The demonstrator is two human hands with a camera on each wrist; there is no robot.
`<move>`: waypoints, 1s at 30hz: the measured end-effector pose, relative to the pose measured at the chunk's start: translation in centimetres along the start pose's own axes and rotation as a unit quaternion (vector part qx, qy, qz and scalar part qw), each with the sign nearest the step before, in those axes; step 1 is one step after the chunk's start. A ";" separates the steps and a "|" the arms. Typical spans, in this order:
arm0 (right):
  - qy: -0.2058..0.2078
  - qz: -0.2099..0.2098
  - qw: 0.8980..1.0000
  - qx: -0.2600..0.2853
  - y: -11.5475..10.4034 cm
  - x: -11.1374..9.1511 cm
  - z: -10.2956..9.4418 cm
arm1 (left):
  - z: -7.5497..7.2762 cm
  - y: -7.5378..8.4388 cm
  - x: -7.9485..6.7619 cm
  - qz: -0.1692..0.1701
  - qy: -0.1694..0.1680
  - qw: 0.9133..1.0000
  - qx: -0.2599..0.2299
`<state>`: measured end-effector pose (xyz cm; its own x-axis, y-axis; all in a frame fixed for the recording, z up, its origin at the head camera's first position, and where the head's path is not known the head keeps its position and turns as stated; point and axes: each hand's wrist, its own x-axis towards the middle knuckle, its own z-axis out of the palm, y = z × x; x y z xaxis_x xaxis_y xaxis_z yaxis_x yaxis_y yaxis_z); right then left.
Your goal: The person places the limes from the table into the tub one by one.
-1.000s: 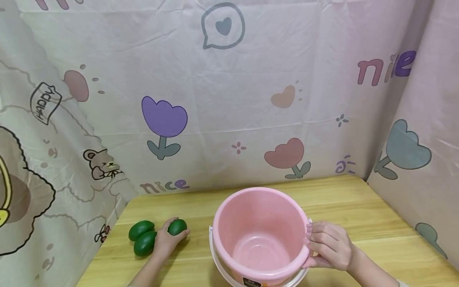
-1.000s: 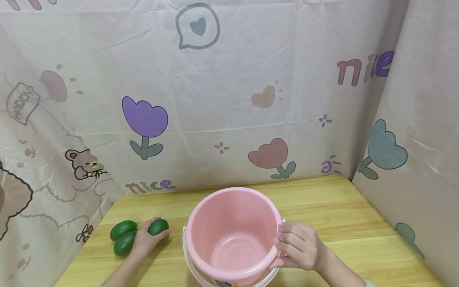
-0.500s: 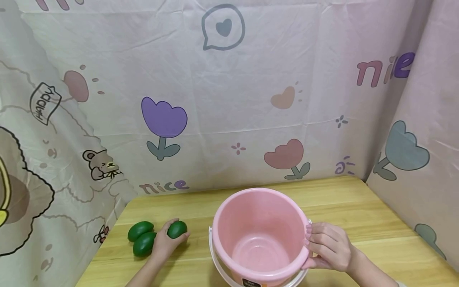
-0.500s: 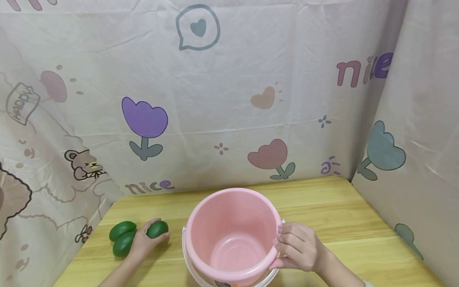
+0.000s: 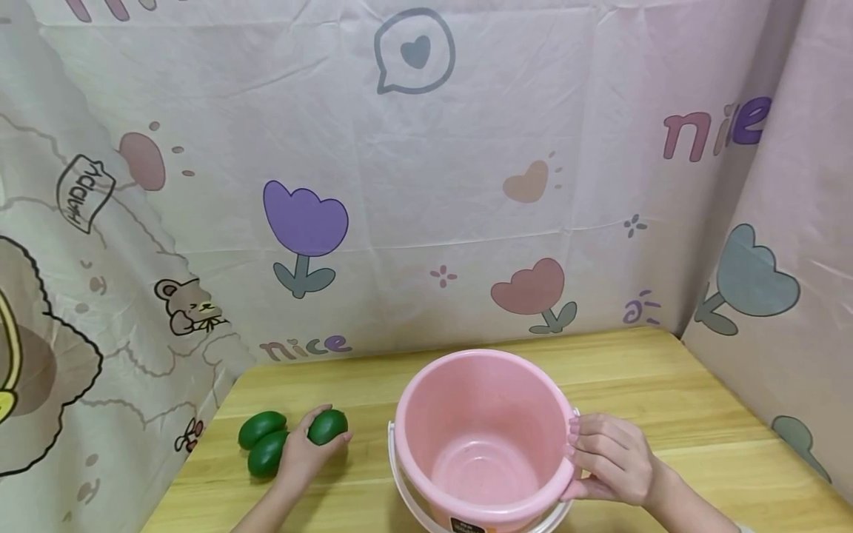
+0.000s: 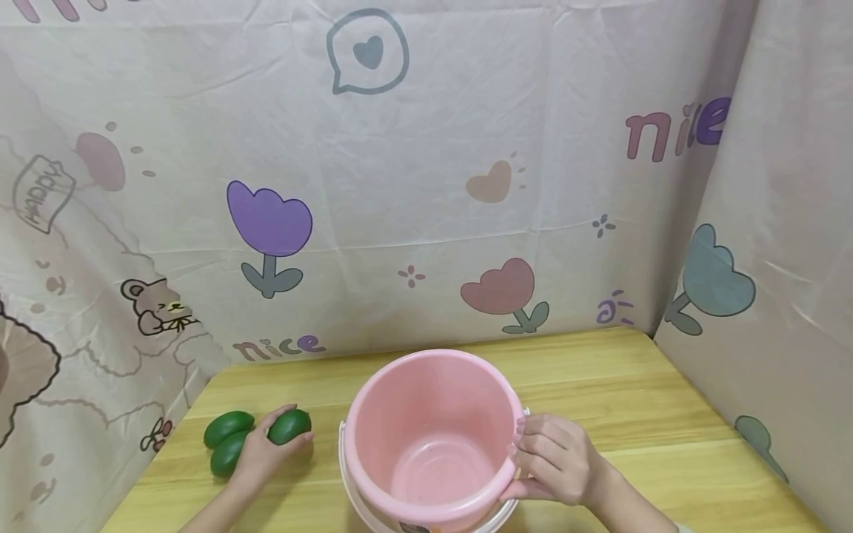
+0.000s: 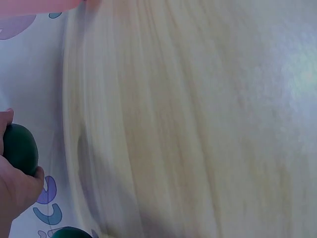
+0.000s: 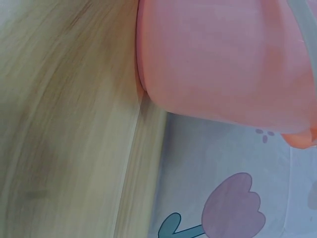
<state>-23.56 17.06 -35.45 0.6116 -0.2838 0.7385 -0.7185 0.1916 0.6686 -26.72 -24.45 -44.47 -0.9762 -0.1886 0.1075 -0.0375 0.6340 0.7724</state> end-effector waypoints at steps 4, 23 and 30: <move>0.001 0.002 1.000 -0.002 0.0 -0.1 0.1 | -0.2 0.1 -0.1 0.002 -0.003 1.000 -0.001; 0.009 0.001 1.000 -0.012 -0.1 -0.3 -0.1 | -0.6 1.4 -0.5 0.011 -0.023 1.000 0.002; 0.012 0.002 1.000 -0.007 -0.1 -0.2 0.1 | -1.0 1.8 -0.9 0.014 -0.032 0.999 0.006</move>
<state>-23.69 16.99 -35.66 0.6169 -0.2611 0.7424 -0.7161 0.2051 0.6672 -25.75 -23.86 -42.57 -0.9884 -0.1233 0.0886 -0.0124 0.6471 0.7623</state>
